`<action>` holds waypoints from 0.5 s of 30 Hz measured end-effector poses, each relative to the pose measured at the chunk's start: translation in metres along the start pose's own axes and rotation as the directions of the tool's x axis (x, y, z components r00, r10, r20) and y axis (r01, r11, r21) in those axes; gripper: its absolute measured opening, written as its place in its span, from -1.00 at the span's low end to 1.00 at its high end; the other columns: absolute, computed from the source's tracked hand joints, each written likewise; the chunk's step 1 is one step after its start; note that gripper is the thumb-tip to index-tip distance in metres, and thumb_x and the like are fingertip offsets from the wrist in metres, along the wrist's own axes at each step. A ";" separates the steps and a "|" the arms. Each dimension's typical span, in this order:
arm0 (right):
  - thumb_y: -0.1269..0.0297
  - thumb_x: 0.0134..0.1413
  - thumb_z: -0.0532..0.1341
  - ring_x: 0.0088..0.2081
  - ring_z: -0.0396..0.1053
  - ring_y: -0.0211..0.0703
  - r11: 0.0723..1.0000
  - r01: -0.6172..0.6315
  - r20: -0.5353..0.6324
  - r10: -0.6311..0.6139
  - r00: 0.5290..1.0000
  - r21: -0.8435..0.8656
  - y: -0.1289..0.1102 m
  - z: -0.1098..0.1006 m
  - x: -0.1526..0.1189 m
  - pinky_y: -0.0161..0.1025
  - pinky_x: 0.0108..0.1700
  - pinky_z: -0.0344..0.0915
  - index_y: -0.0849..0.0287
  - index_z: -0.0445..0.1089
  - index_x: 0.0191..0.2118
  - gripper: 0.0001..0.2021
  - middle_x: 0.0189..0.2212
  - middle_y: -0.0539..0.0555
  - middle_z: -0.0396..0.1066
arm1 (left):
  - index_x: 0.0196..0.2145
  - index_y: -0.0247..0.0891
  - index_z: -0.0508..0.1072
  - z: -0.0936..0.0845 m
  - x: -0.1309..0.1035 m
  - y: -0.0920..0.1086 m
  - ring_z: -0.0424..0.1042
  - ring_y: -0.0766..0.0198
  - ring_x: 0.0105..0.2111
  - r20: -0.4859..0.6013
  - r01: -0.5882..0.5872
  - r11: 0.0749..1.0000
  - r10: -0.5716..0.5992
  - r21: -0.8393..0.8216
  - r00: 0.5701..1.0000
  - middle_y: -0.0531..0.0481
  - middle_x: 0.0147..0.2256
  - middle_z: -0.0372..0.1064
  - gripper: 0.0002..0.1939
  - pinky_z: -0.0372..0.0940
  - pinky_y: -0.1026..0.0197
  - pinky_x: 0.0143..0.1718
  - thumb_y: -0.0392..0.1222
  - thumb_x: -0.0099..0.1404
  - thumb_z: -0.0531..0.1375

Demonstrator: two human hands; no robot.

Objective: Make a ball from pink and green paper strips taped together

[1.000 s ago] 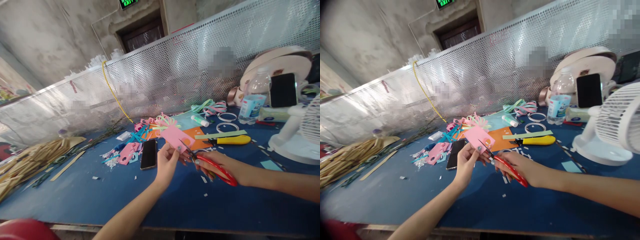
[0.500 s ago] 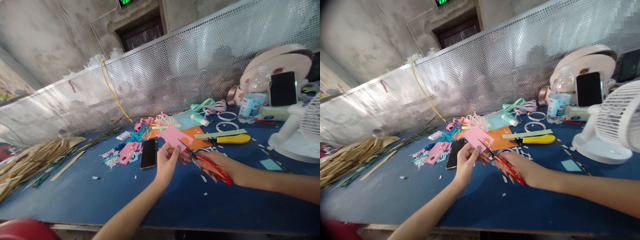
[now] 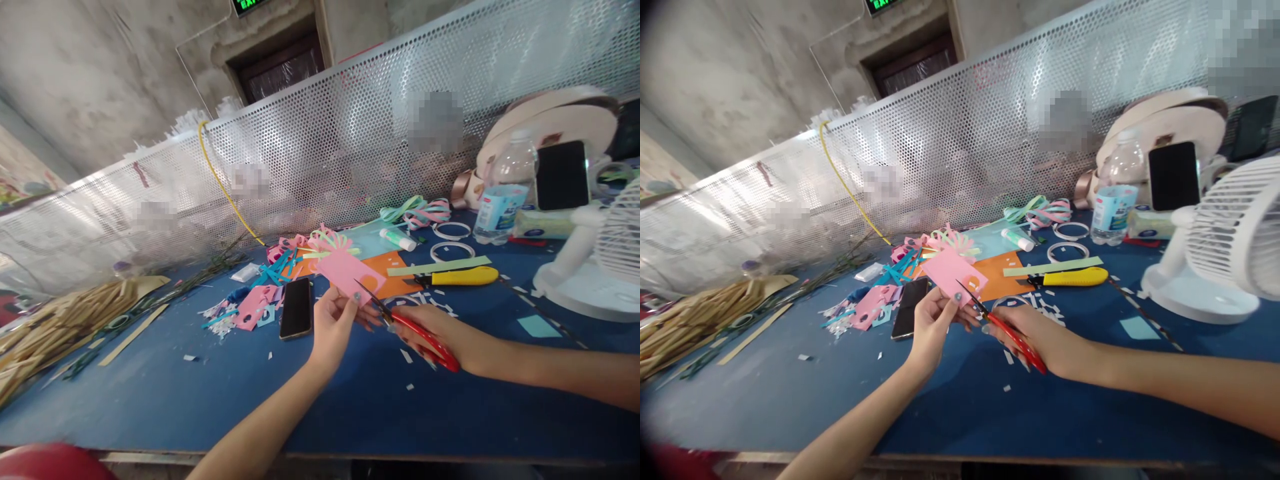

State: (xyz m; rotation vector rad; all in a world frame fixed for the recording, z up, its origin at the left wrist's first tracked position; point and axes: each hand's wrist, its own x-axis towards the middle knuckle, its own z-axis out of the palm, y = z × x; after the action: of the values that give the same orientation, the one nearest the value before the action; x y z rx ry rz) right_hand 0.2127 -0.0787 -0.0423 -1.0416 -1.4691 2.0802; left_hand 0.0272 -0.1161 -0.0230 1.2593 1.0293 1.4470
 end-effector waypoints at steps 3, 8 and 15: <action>-0.22 0.17 0.13 -0.64 0.17 -0.34 1.000 0.009 0.018 -0.009 1.000 0.029 0.008 -0.008 0.005 -0.41 -0.64 0.12 0.15 0.32 -0.44 -0.51 -0.63 -0.04 0.25 | -0.28 -0.33 0.37 0.001 -0.001 0.001 0.58 0.14 -0.54 0.006 0.005 1.000 -0.005 0.004 1.000 -0.16 -0.46 0.58 -0.69 0.39 0.26 -0.56 0.00 0.33 0.27; -0.14 0.12 0.20 -0.67 0.16 -0.33 1.000 -0.011 0.017 0.011 1.000 0.019 0.010 -0.009 0.008 -0.41 -0.68 0.11 0.15 0.32 -0.48 -0.57 -0.66 -0.07 0.23 | -0.27 -0.34 0.37 0.002 -0.001 0.000 0.57 0.16 -0.56 0.013 0.005 1.000 -0.005 -0.004 1.000 -0.15 -0.47 0.58 -0.70 0.38 0.28 -0.58 -0.02 0.33 0.27; -0.03 0.10 0.23 -0.67 0.12 -0.39 0.999 -0.005 -0.019 0.006 1.000 0.040 -0.003 0.001 0.001 -0.45 -0.69 0.06 0.15 0.29 -0.48 -0.65 -0.67 -0.10 0.18 | -0.28 -0.35 0.38 0.001 -0.001 -0.001 0.57 0.16 -0.56 0.015 0.012 1.000 -0.012 -0.008 1.000 -0.16 -0.46 0.59 -0.70 0.38 0.27 -0.58 -0.02 0.34 0.26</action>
State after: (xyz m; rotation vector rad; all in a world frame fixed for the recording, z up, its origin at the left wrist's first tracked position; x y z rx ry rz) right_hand 0.2110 -0.0773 -0.0402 -1.0484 -1.4115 2.0894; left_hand 0.0285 -0.1170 -0.0245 1.2544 1.0188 1.4297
